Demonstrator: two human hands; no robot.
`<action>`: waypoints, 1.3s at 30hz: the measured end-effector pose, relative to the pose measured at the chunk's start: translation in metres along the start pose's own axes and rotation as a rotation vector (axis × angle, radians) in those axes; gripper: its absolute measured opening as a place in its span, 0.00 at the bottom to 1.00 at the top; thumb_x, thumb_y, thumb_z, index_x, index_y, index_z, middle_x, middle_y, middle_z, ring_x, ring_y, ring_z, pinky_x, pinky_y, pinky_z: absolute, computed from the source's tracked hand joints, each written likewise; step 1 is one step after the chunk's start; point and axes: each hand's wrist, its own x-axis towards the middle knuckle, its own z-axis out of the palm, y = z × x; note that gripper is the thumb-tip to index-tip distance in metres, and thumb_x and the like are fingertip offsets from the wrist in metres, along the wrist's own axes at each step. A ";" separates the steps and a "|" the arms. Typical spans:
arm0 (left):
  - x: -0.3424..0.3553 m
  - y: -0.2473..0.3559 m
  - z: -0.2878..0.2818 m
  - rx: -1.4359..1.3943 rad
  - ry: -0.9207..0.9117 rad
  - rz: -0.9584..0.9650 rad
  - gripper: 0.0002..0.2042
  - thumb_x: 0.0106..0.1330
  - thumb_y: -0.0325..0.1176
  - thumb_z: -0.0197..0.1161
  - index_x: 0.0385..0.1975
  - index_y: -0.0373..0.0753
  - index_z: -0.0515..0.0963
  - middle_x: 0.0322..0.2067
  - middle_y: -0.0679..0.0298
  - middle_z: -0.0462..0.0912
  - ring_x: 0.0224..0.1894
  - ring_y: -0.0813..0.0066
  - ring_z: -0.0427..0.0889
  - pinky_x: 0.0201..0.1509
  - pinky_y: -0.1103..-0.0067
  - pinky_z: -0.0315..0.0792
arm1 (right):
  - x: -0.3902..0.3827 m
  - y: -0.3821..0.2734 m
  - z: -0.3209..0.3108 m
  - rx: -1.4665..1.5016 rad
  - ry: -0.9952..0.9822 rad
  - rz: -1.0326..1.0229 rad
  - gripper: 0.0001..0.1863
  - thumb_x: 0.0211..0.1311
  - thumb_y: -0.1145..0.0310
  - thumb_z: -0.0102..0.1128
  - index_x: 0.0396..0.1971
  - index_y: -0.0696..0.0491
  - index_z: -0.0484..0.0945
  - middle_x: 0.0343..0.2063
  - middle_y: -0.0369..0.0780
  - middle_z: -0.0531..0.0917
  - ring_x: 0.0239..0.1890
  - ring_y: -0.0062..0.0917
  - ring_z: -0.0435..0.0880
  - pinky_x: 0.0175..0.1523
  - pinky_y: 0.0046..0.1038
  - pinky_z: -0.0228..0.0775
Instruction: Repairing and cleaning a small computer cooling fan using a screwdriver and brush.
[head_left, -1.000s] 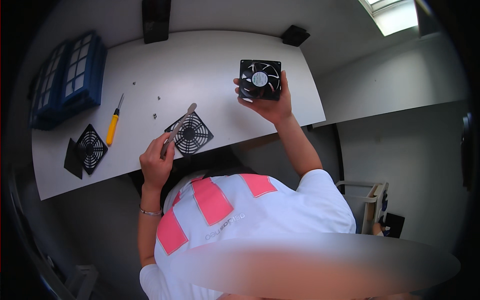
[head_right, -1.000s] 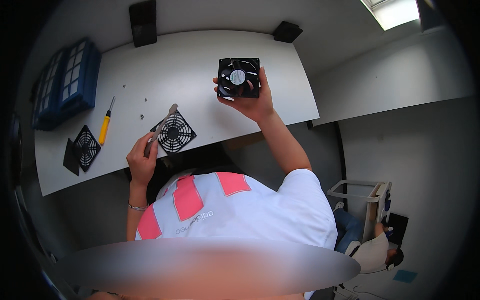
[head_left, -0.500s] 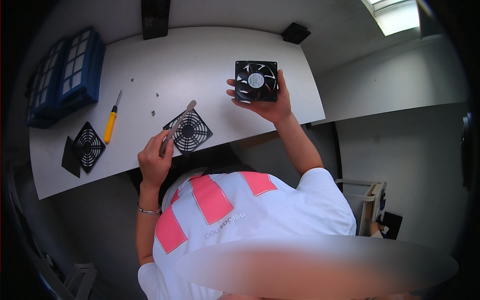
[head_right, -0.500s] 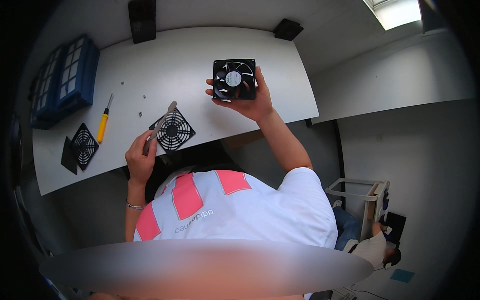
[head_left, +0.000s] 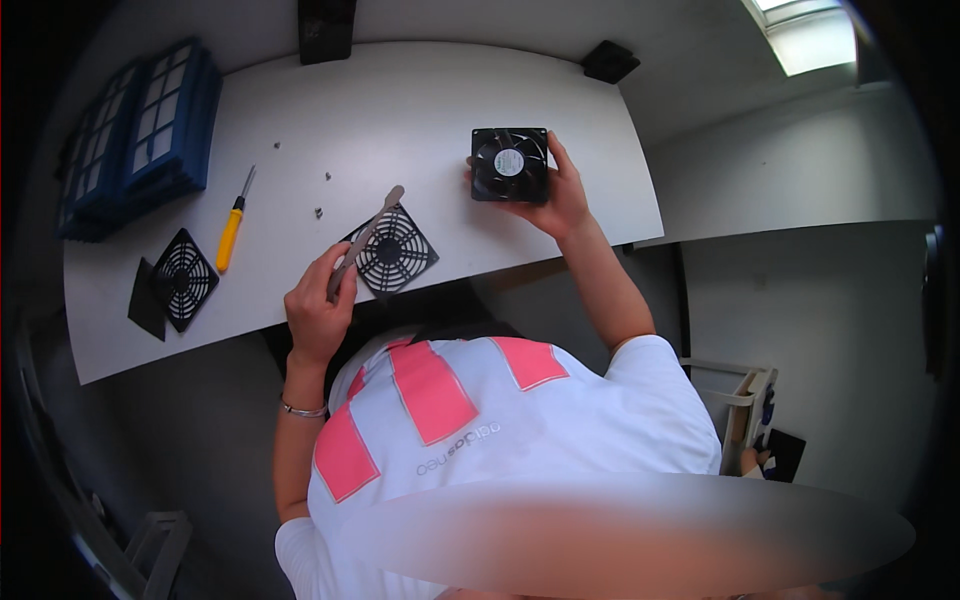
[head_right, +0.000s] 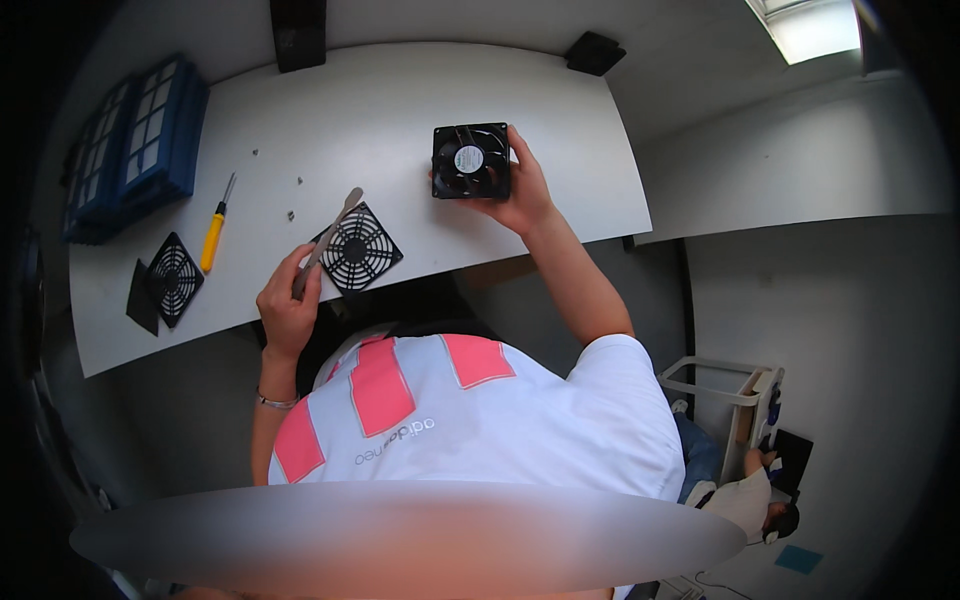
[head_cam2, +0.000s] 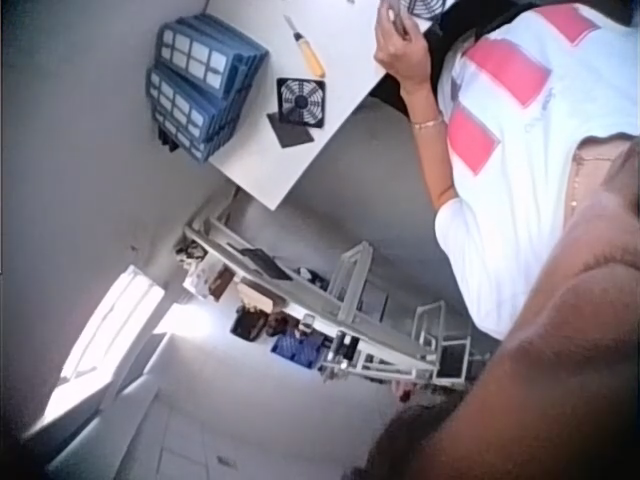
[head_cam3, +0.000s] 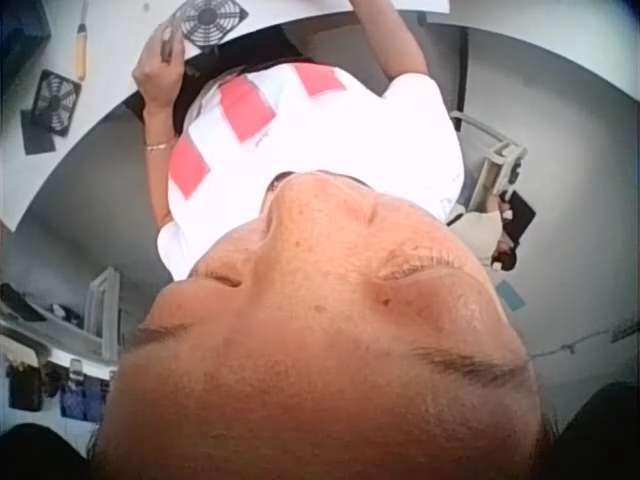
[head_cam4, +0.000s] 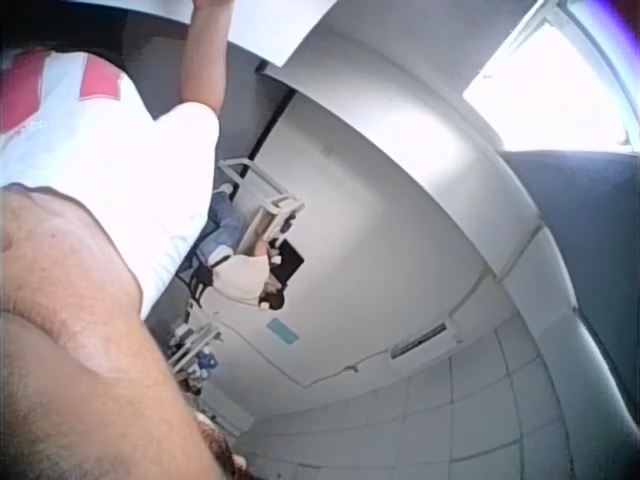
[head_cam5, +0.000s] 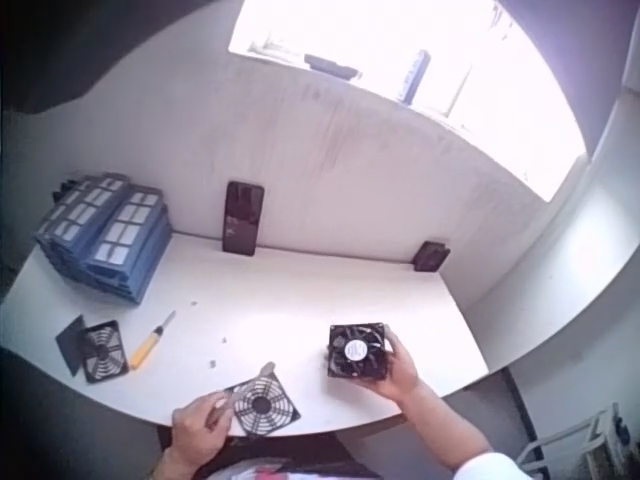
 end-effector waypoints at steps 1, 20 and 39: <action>0.000 0.001 0.000 0.001 -0.005 0.001 0.13 0.63 0.26 0.65 0.48 0.37 0.79 0.25 0.60 0.80 0.20 0.70 0.77 0.24 0.76 0.70 | 0.002 0.000 -0.007 -0.055 0.118 0.024 0.40 0.71 0.36 0.32 0.69 0.52 0.60 0.64 0.53 0.69 0.66 0.50 0.69 0.68 0.52 0.62; -0.005 0.001 -0.003 -0.032 -0.019 -0.149 0.17 0.65 0.28 0.65 0.54 0.41 0.78 0.17 0.68 0.70 0.18 0.82 0.66 0.23 0.81 0.62 | -0.028 0.006 0.026 -1.479 -0.048 -0.493 0.51 0.51 0.56 0.76 0.71 0.55 0.55 0.68 0.46 0.63 0.71 0.37 0.62 0.69 0.41 0.58; -0.003 0.000 -0.019 -0.258 0.016 -0.308 0.14 0.67 0.29 0.63 0.53 0.41 0.79 0.20 0.67 0.73 0.22 0.84 0.67 0.27 0.84 0.63 | -0.001 0.111 0.063 -1.773 -0.308 -0.719 0.60 0.30 0.54 0.83 0.69 0.51 0.59 0.60 0.46 0.68 0.65 0.41 0.64 0.69 0.45 0.50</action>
